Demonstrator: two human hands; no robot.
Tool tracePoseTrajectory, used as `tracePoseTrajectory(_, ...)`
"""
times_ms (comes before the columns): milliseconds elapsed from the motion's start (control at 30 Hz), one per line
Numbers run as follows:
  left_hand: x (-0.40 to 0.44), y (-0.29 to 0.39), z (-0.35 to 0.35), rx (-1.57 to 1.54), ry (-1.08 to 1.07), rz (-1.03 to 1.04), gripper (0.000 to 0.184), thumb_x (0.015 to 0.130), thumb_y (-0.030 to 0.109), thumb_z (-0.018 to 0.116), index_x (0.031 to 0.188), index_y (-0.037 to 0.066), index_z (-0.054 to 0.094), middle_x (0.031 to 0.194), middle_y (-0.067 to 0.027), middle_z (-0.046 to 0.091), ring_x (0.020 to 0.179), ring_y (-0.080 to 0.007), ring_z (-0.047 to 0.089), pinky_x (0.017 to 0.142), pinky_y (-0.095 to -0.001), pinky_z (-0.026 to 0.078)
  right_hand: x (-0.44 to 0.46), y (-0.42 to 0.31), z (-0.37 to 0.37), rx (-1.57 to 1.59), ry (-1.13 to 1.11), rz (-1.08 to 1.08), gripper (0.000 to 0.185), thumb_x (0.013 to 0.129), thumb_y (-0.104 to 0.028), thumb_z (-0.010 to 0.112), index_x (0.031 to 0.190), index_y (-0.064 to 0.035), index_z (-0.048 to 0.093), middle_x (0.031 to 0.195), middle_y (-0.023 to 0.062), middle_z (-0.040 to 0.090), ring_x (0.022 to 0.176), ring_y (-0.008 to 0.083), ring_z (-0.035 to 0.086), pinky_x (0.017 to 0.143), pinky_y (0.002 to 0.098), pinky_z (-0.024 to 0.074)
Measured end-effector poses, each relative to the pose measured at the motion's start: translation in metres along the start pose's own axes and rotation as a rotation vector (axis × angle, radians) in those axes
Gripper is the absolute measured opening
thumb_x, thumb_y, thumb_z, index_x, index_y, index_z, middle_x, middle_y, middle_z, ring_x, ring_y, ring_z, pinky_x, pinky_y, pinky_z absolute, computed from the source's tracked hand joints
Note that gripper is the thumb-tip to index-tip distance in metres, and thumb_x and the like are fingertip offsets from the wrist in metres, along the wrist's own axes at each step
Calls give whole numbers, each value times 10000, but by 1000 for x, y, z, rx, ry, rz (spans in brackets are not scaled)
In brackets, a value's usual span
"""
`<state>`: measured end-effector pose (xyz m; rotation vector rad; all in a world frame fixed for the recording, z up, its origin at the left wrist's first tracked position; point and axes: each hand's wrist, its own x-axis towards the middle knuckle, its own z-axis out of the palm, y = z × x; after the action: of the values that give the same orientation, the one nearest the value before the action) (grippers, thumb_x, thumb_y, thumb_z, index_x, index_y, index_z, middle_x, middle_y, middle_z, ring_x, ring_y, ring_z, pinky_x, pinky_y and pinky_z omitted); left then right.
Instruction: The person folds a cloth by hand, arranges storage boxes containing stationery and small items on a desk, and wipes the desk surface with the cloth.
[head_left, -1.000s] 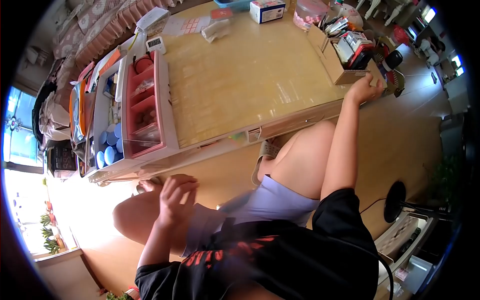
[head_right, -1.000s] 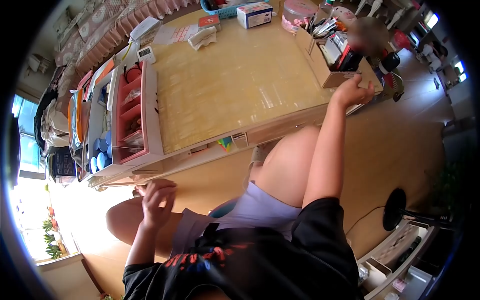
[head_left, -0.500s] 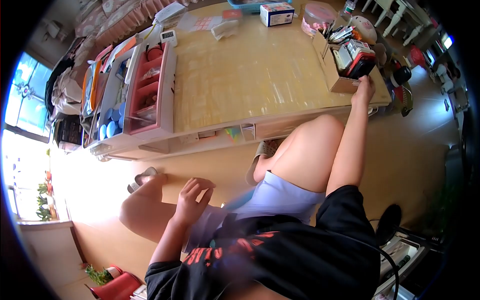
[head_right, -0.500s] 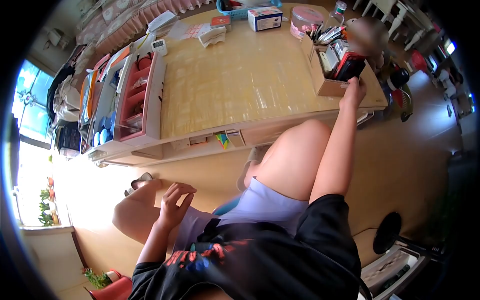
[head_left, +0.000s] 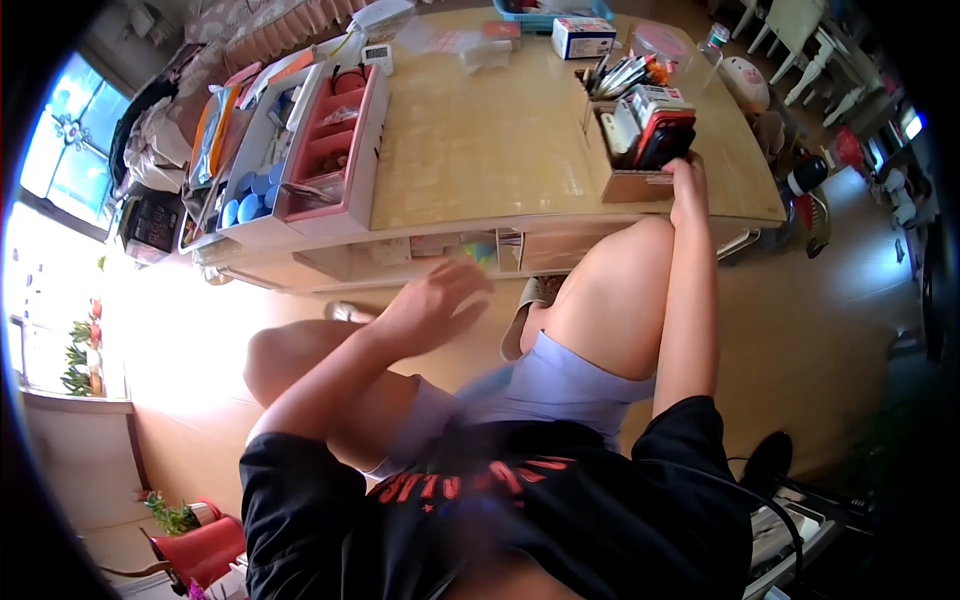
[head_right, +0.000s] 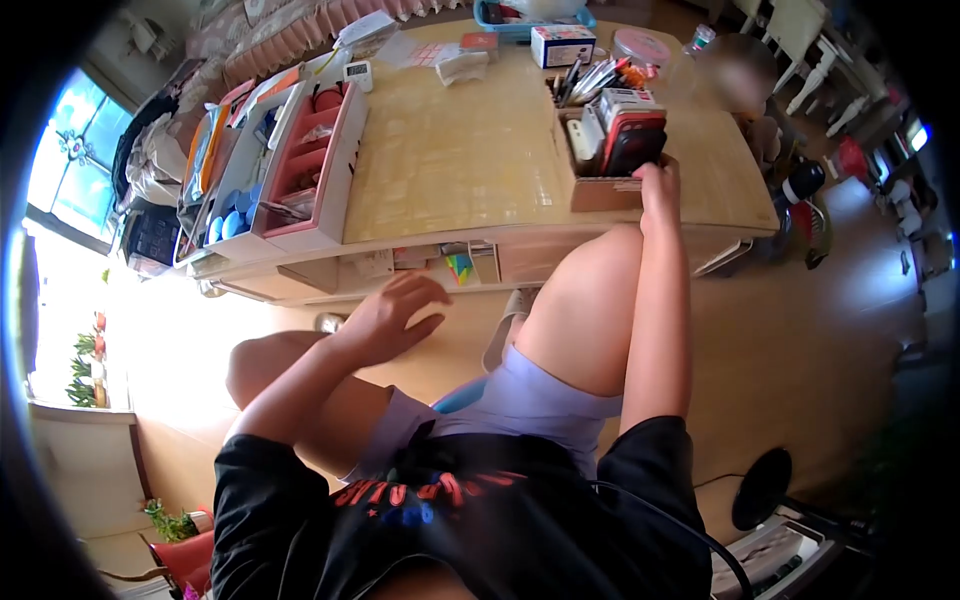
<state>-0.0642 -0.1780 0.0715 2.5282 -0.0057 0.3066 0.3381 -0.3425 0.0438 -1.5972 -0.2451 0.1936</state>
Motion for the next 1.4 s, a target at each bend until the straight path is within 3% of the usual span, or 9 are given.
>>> tracePoseTrajectory(267, 43, -79, 10, -404, 471, -373, 331, 937, 108, 690, 1240, 2, 611, 1257, -163, 636, 1190, -351, 618, 985, -413, 528, -23, -22, 64, -258, -588, 100, 265, 885, -148, 559, 1142, -93, 593, 949, 8, 592, 865, 115, 514, 743, 296, 405)
tracePoseTrajectory(333, 42, -82, 12, -428, 474, -423, 507, 949, 123, 687, 1396, -17, 493, 1382, -223, 575, 1297, -353, 567, 1066, -425, 484, -26, -27, 82, -222, -528, 108, 195, 900, -179, 532, 1064, -111, 613, 925, 8, 596, 831, 133, 529, 751, 328, 417)
tracePoseTrajectory(433, 51, -77, 22, -524, 485, -444, 708, 968, 181, 689, 1534, -20, 313, 1506, -296, 450, 1413, -379, 462, 1148, -441, 409, -5, -21, 95, 184, -384, 450, 171, 919, -285, 520, 935, -154, 627, 837, 12, 607, 768, 165, 548, 765, 368, 429)
tracePoseTrajectory(533, 68, -63, 16, -647, 509, -470, 779, 989, 249, 675, 1585, -2, 240, 1567, -316, 370, 1463, -404, 396, 1163, -449, 387, 5, -1, 136, 306, -390, 410, 298, 969, -339, 486, 1078, -117, 653, 976, 58, 693, 962, 223, 665, 903, 422, 531)
tracePoseTrajectory(567, 69, -65, 15, -613, 535, -416, 766, 1004, 255, 650, 1596, 10, 229, 1575, -305, 372, 1464, -406, 398, 1157, -444, 390, 22, 32, 149, 353, -377, 228, 363, 1010, -337, 461, 1204, -83, 634, 1086, 98, 708, 1027, 269, 689, 917, 425, 574)
tracePoseTrajectory(867, 42, -85, 10, -382, 543, -245, 763, 970, 94, 660, 1591, -20, 231, 1579, -266, 398, 1459, -405, 412, 1180, -420, 346, -27, 21, 183, 482, -346, 491, 442, 1063, -343, 399, 1370, -79, 576, 1212, 139, 706, 1039, 288, 717, 877, 440, 617)
tracePoseTrajectory(1067, 25, -78, 19, -370, 670, -262, 890, 920, 30, 681, 1596, -56, 108, 1649, -268, 229, 1536, -366, 254, 1228, -434, 247, -66, 1, 218, 495, -415, 498, 412, 1062, -307, 408, 1308, -45, 608, 1136, 139, 726, 965, 276, 734, 834, 411, 627)
tracePoseTrajectory(1100, 20, -76, 20, -404, 632, -292, 972, 890, 22, 696, 1598, -69, 35, 1658, -270, 165, 1552, -364, 187, 1244, -439, 198, -68, 10, 215, 620, -537, 492, 338, 993, -264, 566, 1234, -36, 629, 1091, 121, 720, 970, 260, 717, 890, 398, 596)
tracePoseTrajectory(1400, -19, -74, 15, -277, 639, -394, 1001, 869, 9, 697, 1609, -58, 26, 1669, -266, 98, 1537, -396, 180, 1240, -474, 197, -126, -26, 241, 472, -560, 444, 349, 1078, -226, 466, 1378, -62, 533, 1297, 99, 626, 1154, 215, 635, 1007, 380, 539)
